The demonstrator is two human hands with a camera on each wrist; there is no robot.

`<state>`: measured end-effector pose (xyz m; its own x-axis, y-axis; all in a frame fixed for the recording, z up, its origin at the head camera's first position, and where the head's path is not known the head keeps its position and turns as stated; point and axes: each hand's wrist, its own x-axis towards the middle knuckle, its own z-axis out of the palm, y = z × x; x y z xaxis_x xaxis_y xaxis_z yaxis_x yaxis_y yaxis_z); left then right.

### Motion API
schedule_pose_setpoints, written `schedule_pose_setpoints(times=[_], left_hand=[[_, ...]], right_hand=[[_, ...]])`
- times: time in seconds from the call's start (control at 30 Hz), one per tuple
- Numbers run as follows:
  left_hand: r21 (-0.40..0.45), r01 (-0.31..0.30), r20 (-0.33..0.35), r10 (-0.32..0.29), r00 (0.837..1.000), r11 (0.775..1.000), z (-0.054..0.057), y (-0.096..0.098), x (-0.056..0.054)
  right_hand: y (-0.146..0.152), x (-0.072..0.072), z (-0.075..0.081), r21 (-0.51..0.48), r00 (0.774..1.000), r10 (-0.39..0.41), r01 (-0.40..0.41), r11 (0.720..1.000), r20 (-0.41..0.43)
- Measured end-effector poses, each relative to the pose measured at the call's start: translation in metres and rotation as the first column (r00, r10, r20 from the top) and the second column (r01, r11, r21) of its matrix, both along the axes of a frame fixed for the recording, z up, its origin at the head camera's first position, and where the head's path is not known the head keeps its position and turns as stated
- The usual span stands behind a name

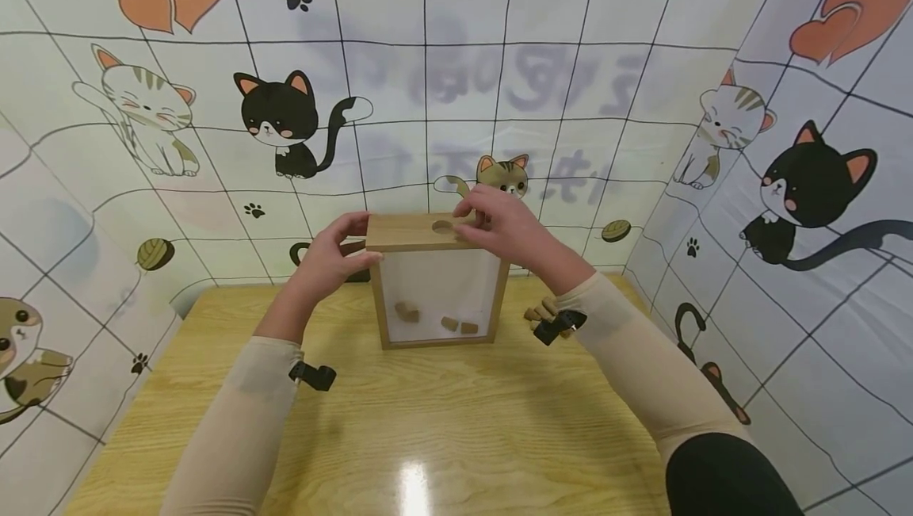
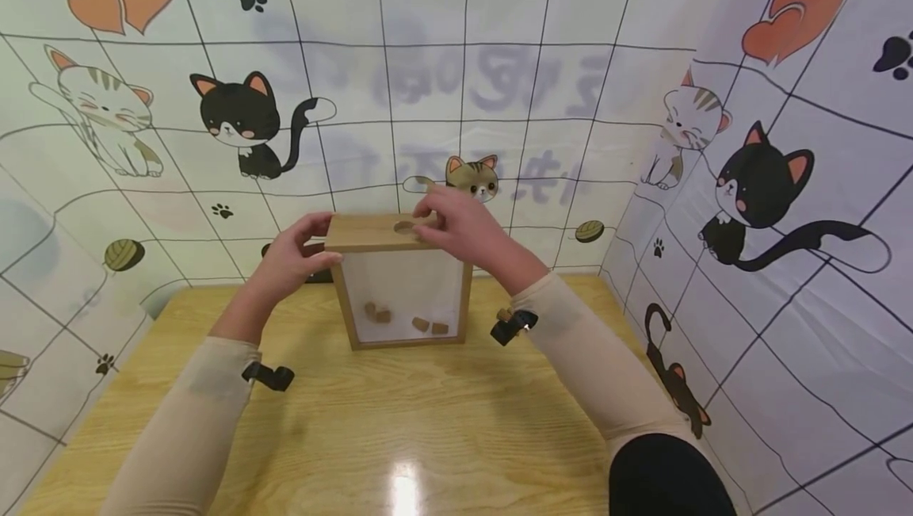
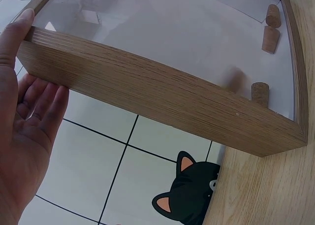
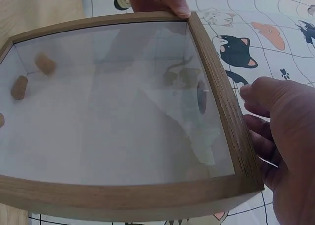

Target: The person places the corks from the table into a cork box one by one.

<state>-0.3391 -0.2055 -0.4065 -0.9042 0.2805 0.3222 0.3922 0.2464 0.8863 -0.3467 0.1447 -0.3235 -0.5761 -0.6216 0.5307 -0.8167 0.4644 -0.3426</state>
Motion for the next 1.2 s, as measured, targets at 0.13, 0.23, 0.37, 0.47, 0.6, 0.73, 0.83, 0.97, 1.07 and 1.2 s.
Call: schedule_pose_setpoints(times=[0.13, 0.23, 0.37, 0.47, 0.6, 0.73, 0.83, 0.97, 1.07, 1.2], left_hand=[[0.003, -0.001, 0.0, 0.001, 1.0, 1.0, 0.001, 0.0, -0.001], [0.004, -0.004, 0.002, 0.004, 1.0, 1.0, 0.002, -0.001, -0.002], [0.002, -0.006, 0.003, 0.006, 1.0, 1.0, 0.002, -0.002, -0.002], [-0.001, -0.006, 0.003, 0.006, 1.0, 1.0, 0.001, -0.002, -0.003], [0.0, -0.006, 0.004, 0.006, 1.0, 1.0, 0.001, -0.003, -0.003], [-0.001, -0.006, 0.012, 0.006, 1.0, 1.0, 0.0, -0.003, -0.003], [0.001, -0.007, 0.018, 0.007, 1.0, 1.0, 0.0, -0.003, -0.003], [0.007, -0.008, 0.023, 0.008, 1.0, 1.0, 0.001, -0.001, -0.001], [0.008, -0.007, 0.027, 0.007, 1.0, 1.0, 0.001, -0.001, 0.0], [0.007, -0.008, 0.029, 0.008, 1.0, 1.0, 0.0, 0.0, 0.0]], right_hand=[[0.016, 0.007, -0.005, -0.049, 0.997, -0.003, -0.001, 0.999, -0.073], [0.03, 0.014, -0.009, -0.097, 0.995, -0.027, 0.017, 0.995, -0.1], [0.051, 0.024, -0.02, -0.141, 0.99, -0.084, 0.068, 0.988, -0.114], [0.068, 0.03, -0.032, -0.147, 0.985, -0.134, 0.118, 0.982, -0.11], [0.088, 0.036, -0.048, -0.166, 0.98, -0.189, 0.177, 0.97, -0.061], [0.106, 0.04, -0.063, -0.166, 0.972, -0.234, 0.228, 0.959, -0.015], [0.117, 0.042, -0.076, -0.126, 0.965, -0.263, 0.263, 0.957, 0.012], [0.133, 0.042, -0.096, -0.046, 0.951, -0.307, 0.308, 0.95, 0.036], [0.145, 0.04, -0.113, 0.002, 0.938, -0.344, 0.344, 0.939, 0.05], [0.158, 0.039, -0.133, 0.038, 0.924, -0.37, 0.368, 0.929, 0.098]])
